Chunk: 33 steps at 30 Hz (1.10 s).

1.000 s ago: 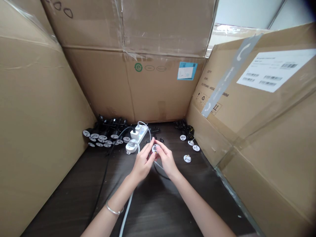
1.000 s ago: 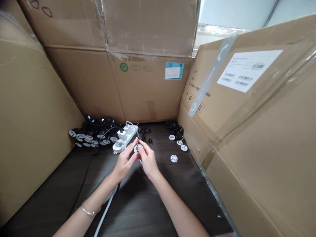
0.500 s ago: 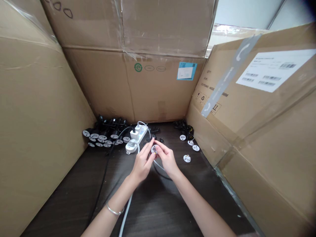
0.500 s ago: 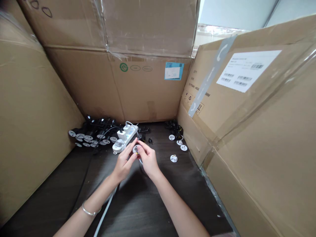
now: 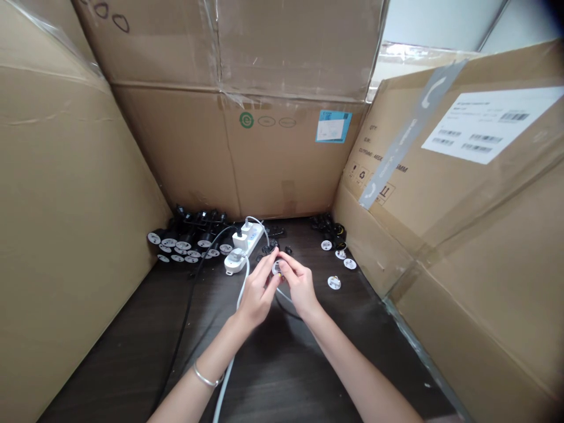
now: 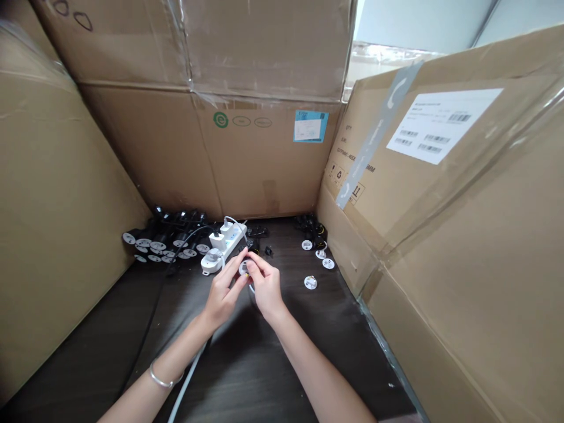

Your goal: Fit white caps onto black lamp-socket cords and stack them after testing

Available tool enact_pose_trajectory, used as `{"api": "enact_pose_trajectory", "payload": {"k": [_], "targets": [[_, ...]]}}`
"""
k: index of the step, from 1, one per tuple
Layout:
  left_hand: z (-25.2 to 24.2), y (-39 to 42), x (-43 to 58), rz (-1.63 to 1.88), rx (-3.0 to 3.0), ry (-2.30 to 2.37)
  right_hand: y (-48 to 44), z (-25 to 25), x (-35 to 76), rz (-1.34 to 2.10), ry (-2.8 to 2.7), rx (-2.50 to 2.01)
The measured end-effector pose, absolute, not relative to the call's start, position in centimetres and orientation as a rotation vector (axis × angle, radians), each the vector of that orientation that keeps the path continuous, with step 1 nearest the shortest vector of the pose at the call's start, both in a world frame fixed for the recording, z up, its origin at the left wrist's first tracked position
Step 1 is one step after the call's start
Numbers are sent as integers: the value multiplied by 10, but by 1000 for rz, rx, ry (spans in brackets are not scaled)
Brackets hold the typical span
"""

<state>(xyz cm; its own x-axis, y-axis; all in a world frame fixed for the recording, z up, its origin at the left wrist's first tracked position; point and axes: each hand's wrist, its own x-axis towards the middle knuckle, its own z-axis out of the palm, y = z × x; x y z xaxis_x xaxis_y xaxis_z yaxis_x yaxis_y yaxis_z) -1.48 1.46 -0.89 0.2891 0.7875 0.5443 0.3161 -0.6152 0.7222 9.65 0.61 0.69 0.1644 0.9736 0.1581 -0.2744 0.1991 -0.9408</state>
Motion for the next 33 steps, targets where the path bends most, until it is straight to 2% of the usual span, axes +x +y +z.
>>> {"api": "enact_pose_trajectory", "payload": {"k": [7,15,33], "targets": [[-12,13,-12,1404,2086,992,7,3,96,1048,-1058,-943],[-10,17,-15,1431,1890,938,8,0,96,1251,-1083,-737],[-10,14,-12,1546,1879,1003,-2,-2,86,1109,-1111,-886]]}}
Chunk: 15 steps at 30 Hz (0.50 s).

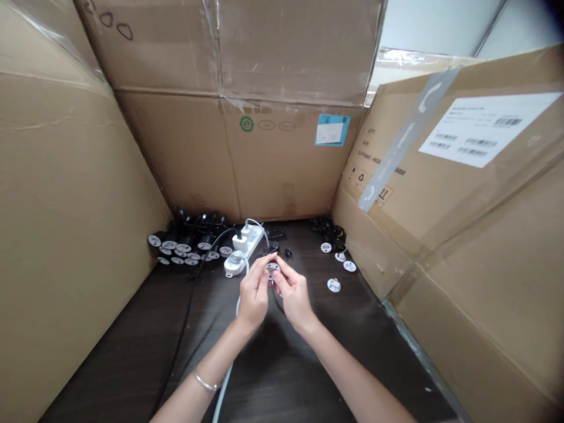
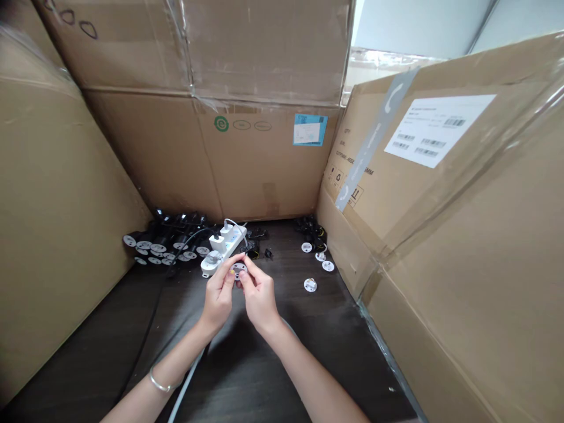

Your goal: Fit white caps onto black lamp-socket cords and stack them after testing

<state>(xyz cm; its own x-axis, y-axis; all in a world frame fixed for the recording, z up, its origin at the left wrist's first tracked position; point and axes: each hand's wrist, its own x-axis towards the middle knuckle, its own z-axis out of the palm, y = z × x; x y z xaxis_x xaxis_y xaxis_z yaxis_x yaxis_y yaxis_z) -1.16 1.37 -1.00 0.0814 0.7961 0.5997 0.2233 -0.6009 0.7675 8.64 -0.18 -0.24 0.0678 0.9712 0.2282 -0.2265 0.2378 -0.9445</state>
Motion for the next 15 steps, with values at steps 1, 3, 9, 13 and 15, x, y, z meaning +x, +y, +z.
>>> {"api": "enact_pose_trajectory", "payload": {"k": [1,3,9,13,15], "targets": [[-11,13,-11,1555,1855,999,-2,-2,87,1075,-1158,-907],[-14,13,-8,1595,1786,992,-3,-1,89,962,-1282,-940],[-15,12,-2,1685,1555,927,-3,0,94,484,-1588,-927],[-14,11,-3,1630,1546,915,-2,-5,95,403,-1537,-1026],[-13,12,-4,1620,1553,925,-2,-7,95,399,-1550,-1041]]}}
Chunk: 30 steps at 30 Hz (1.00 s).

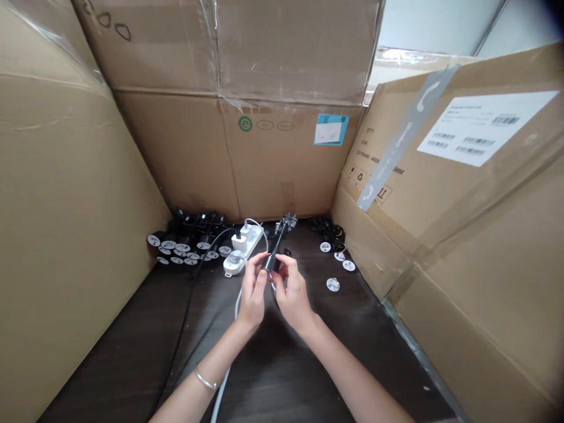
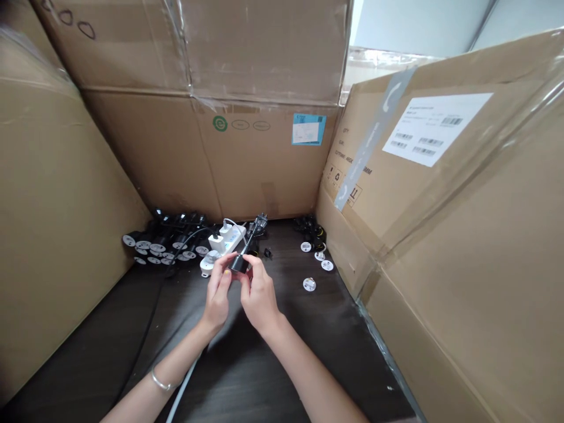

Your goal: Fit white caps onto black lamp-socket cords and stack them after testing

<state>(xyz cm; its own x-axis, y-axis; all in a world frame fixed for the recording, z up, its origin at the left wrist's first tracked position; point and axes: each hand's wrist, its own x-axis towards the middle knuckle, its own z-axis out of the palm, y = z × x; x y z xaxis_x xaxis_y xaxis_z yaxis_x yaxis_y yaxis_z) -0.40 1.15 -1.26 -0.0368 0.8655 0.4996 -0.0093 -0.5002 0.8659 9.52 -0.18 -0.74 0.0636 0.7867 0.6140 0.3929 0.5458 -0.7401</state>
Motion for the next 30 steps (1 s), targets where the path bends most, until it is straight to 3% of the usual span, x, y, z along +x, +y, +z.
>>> {"api": "enact_pose_trajectory", "payload": {"k": [11,17,21,24,30], "targets": [[-4,13,-8,1698,1878,1140,3,-8,99,287,-1634,-1049],[38,19,-47,2078,2095,1372,1,-3,100,246,-1629,-1041],[62,38,-108,2263,1846,1763,2,-1,101,241,-1612,-1049],[60,56,-142,2122,1869,1951,2,0,101,246,-1609,-1044],[39,83,-139,1547,2417,1822,2,0,101,244,-1610,-1051]]}}
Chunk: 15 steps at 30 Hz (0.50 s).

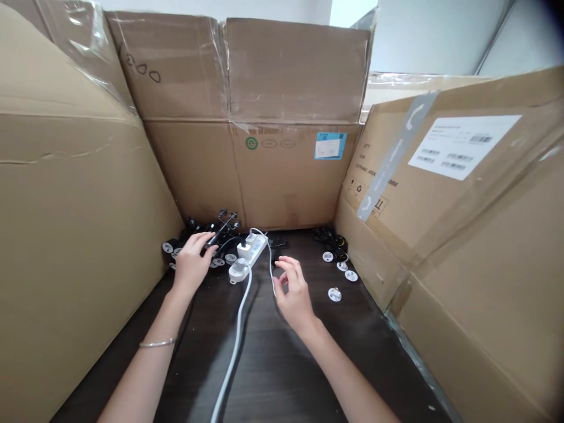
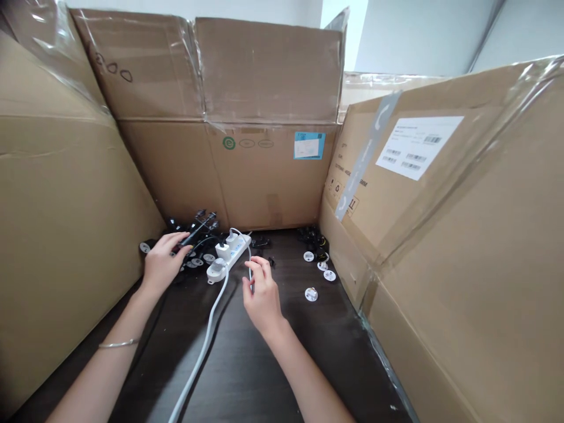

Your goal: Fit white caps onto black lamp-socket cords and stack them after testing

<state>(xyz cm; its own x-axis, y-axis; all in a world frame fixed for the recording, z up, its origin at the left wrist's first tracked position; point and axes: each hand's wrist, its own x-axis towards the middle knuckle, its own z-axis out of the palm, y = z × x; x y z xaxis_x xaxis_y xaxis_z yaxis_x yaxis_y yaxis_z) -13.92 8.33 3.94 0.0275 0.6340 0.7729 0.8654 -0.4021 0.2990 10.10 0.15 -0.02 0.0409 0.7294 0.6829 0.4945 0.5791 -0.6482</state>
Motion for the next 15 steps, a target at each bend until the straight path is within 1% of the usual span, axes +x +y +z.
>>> {"api": "enact_pose_trajectory", "payload": {"k": [7,11,13,15], "targets": [[29,118,-142,-987,-2326,-1524,5,-1,106,250,-1595,-1065],[27,121,-142,-737,-2326,-1480,5,0,106,250,-1592,-1064],[28,119,-141,-677,-2284,-1480,6,0,106,256,-1593,-1066],[31,116,-143,-697,-2267,-1469,7,0,109,260,-1578,-1075]]}}
